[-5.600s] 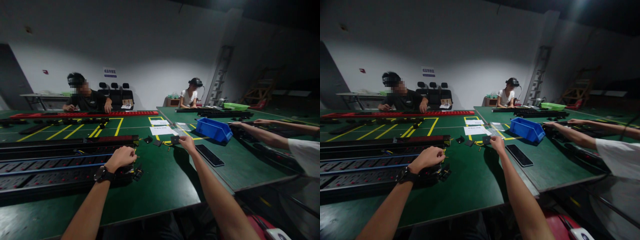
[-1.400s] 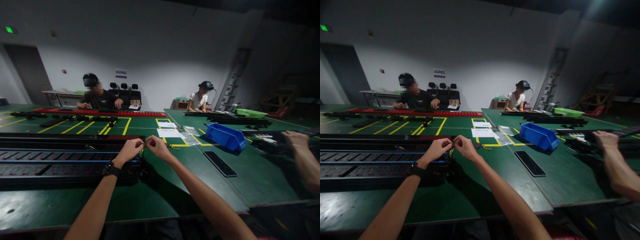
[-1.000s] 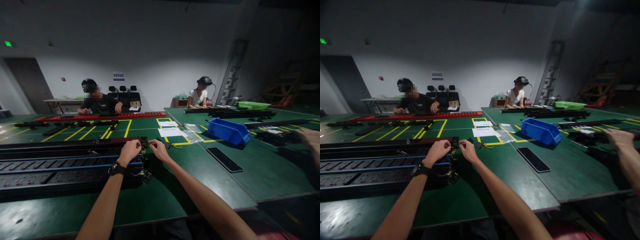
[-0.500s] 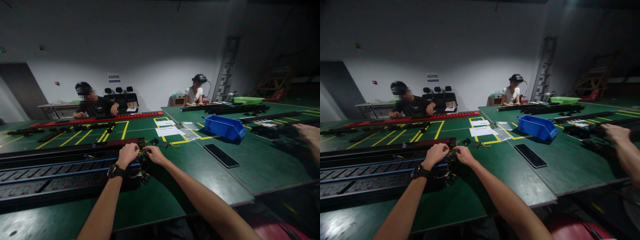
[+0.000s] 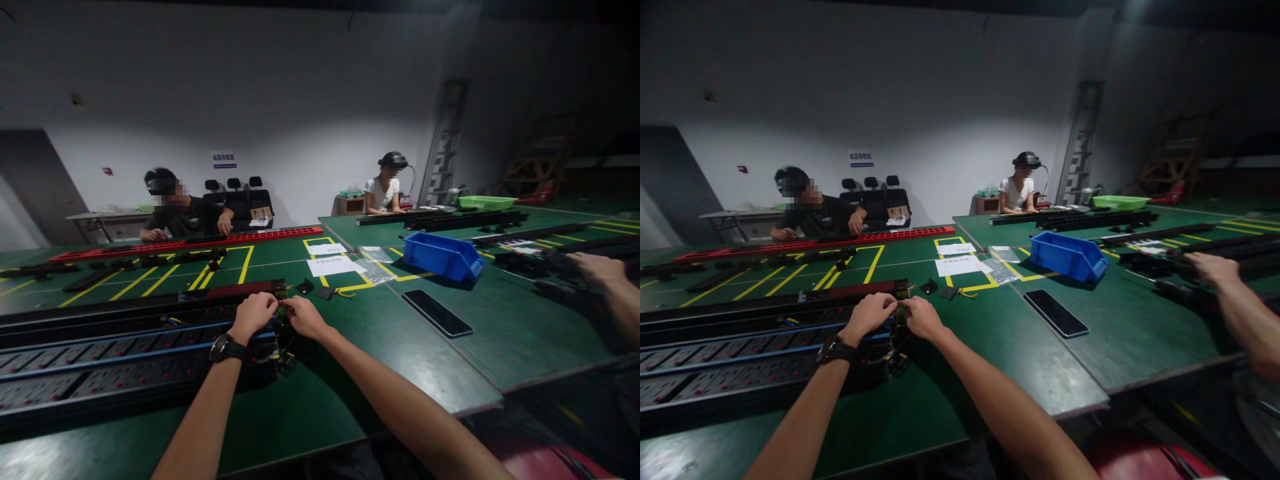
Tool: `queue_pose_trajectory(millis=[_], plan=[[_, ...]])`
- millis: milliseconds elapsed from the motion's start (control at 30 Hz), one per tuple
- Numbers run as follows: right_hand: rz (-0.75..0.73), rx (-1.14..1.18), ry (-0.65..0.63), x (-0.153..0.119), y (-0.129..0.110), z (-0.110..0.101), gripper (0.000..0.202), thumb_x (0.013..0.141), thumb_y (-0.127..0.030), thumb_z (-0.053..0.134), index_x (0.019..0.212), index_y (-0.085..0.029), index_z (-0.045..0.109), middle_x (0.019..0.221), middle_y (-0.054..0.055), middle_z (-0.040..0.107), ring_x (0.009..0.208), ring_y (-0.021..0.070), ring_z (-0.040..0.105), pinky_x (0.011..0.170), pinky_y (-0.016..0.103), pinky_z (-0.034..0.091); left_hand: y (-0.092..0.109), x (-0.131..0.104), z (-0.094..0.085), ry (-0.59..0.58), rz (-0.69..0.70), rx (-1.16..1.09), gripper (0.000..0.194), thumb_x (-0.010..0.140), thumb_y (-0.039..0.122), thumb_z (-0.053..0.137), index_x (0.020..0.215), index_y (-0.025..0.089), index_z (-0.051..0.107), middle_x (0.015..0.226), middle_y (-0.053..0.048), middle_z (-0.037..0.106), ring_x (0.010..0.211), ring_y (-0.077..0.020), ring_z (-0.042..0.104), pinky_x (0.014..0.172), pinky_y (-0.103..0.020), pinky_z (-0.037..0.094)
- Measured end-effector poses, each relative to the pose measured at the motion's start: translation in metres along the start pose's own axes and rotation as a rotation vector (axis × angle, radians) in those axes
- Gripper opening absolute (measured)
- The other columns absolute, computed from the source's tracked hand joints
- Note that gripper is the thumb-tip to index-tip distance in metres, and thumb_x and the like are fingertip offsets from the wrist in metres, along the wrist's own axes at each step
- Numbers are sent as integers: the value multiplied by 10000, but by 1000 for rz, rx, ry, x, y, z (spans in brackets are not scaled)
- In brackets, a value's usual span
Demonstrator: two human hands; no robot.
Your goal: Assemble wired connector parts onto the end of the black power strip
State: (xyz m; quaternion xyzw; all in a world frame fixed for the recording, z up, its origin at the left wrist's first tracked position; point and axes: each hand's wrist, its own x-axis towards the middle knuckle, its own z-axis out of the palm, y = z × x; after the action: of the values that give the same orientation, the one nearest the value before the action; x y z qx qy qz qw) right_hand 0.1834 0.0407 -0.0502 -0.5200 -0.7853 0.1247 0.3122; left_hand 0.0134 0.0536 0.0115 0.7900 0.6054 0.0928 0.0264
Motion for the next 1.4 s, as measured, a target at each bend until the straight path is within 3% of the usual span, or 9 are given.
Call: queue_pose_trajectory(millis=[233, 467, 700, 967, 1133, 1400], plan=[[-23, 115, 37, 4, 8, 12, 588, 767, -9, 506, 1303, -168, 689, 1161, 118, 679, 1090, 229, 627, 972, 308, 476, 5, -3, 0, 23, -11, -52, 300, 909, 430, 529, 1085, 303, 736, 1088, -59, 785, 1058, -280, 714, 864, -347, 538], [69, 164, 81, 10, 14, 16, 535, 769, -10, 532, 1258, -169, 679, 1127, 90, 710, 1052, 207, 636, 949, 300, 477, 8, -2, -4, 29, 20, -73, 252, 893, 443, 574, 1029, 295, 726, 1077, -52, 778, 1049, -278, 711, 825, -328, 518], [323, -157, 254, 8, 29, -30, 361, 896, -167, 536, 1233, -204, 660, 1154, 109, 673, 1000, 225, 646, 836, 305, 473, 8, 3, 0, 37, 77, -18, 258, 932, 406, 522, 1031, 320, 743, 1107, -37, 772, 1064, -264, 702, 849, -333, 521], [659, -300, 378, -6, 89, -83, 325, 945, -225, 519, 1240, -187, 650, 1214, 141, 647, 1061, 252, 636, 828, 320, 454, 10, 0, -2, 48, 66, -8, 267, 914, 368, 497, 1020, 312, 736, 1086, -45, 769, 1008, -288, 713, 819, -359, 526], [683, -330, 377, -14, 109, -88, 306, 929, -164, 527, 1182, -149, 699, 1186, 159, 659, 1097, 255, 612, 886, 318, 418, 8, 2, -2, 56, 21, -54, 235, 878, 353, 530, 970, 289, 737, 1048, -61, 773, 988, -280, 714, 804, -344, 523], [564, -418, 267, -8, 90, -79, 287, 956, -221, 519, 1143, -197, 736, 1176, 128, 681, 1077, 249, 603, 887, 322, 431, 4, 5, -2, 13, 53, -57, 271, 908, 397, 519, 1048, 305, 733, 1130, -42, 768, 1057, -271, 696, 834, -327, 521]])
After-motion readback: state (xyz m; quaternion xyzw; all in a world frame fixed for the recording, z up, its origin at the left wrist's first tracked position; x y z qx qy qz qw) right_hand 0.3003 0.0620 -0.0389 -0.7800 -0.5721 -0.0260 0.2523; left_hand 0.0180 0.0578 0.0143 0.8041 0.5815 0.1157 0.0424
